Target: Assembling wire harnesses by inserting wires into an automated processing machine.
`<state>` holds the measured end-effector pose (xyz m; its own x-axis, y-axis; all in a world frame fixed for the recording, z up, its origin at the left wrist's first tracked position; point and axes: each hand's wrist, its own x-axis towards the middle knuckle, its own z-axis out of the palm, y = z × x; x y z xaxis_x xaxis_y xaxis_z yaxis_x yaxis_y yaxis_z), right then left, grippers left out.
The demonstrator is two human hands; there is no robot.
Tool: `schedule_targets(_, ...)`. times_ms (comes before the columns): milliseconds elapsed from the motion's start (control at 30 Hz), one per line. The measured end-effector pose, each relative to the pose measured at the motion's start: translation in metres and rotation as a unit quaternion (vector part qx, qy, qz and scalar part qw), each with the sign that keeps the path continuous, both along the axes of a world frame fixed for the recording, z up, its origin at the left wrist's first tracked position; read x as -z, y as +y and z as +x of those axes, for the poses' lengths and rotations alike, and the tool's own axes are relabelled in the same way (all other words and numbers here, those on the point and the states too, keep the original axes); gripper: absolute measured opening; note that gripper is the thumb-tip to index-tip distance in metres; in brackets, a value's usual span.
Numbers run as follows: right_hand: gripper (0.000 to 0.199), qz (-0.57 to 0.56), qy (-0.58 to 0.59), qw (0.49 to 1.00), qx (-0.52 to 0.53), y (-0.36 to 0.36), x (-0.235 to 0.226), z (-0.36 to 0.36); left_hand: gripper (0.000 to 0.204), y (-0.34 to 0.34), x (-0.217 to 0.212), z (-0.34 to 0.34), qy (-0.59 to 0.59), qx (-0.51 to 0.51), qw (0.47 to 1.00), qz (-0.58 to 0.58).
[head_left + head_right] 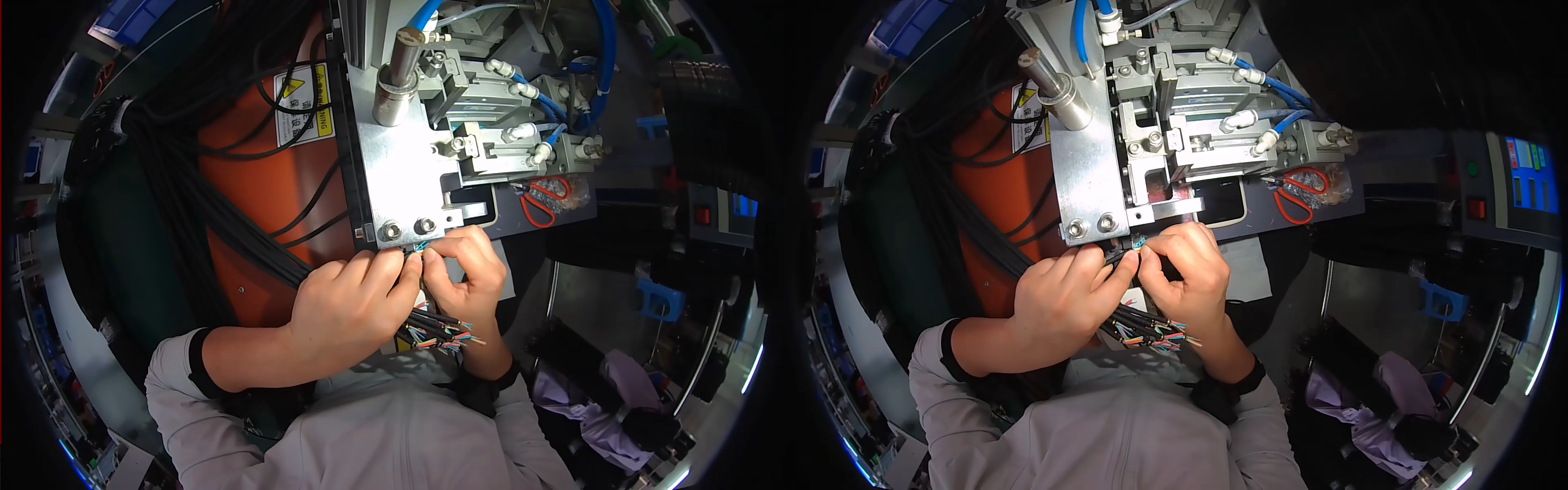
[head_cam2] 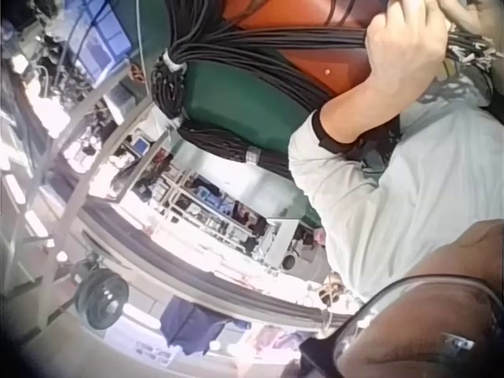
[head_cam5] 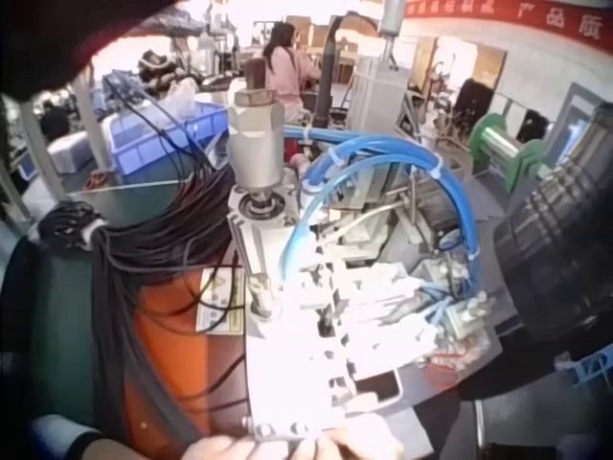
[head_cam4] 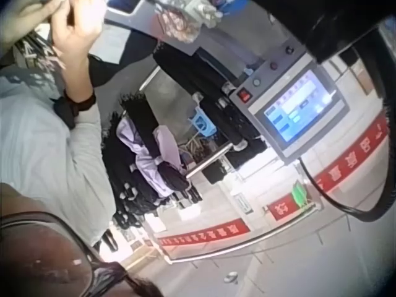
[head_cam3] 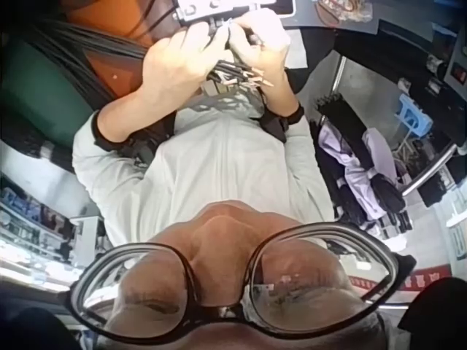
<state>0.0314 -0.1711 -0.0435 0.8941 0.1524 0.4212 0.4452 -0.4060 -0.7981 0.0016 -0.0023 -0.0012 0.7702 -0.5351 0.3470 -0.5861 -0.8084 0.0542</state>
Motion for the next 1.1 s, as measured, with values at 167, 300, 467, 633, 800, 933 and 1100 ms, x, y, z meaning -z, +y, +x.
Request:
schedule_targets(167, 0.008, 0.029, 0.080, 0.996, 0.010, -0.002, -0.002, -0.006, 0.026, 0.000, -0.001, 0.002, -0.018, 0.009, 1.000, -0.005)
schedule_targets(300, 0.007, 0.004, 0.059, 0.998, -0.010, -0.004, 0.001, -0.007, 0.027, 0.000, -0.004, -0.002, -0.001, 0.010, 1.000, -0.004)
schedule_targets(467, 0.008, 0.055, 0.059, 0.997, -0.001, -0.001, 0.009, -0.003, 0.028, -0.001, -0.002, 0.003, 0.010, 0.012, 1.000, -0.007)
schedule_targets(633, 0.008, 0.091, 0.176, 0.980, -0.002, -0.006, 0.007, -0.003, 0.028, 0.002, -0.003, 0.007, 0.003, 0.022, 0.999, -0.048)
schedule_targets(800, 0.009, 0.035, 0.000, 0.999, 0.017, 0.003, -0.008, 0.001, 0.027, 0.005, -0.005, 0.002, -0.012, 0.013, 0.999, -0.043)
schedule_targets(933, 0.009, 0.010, -0.009, 1.000, 0.013, 0.001, 0.000, -0.005, 0.023, 0.005, 0.002, 0.000, -0.012, 0.020, 0.998, -0.057)
schedule_targets(1100, 0.007, 0.118, 0.215, 0.969, 0.031, -0.002, 0.009, -0.010, 0.016, 0.003, 0.001, 0.000, -0.036, 0.026, 0.997, -0.065)
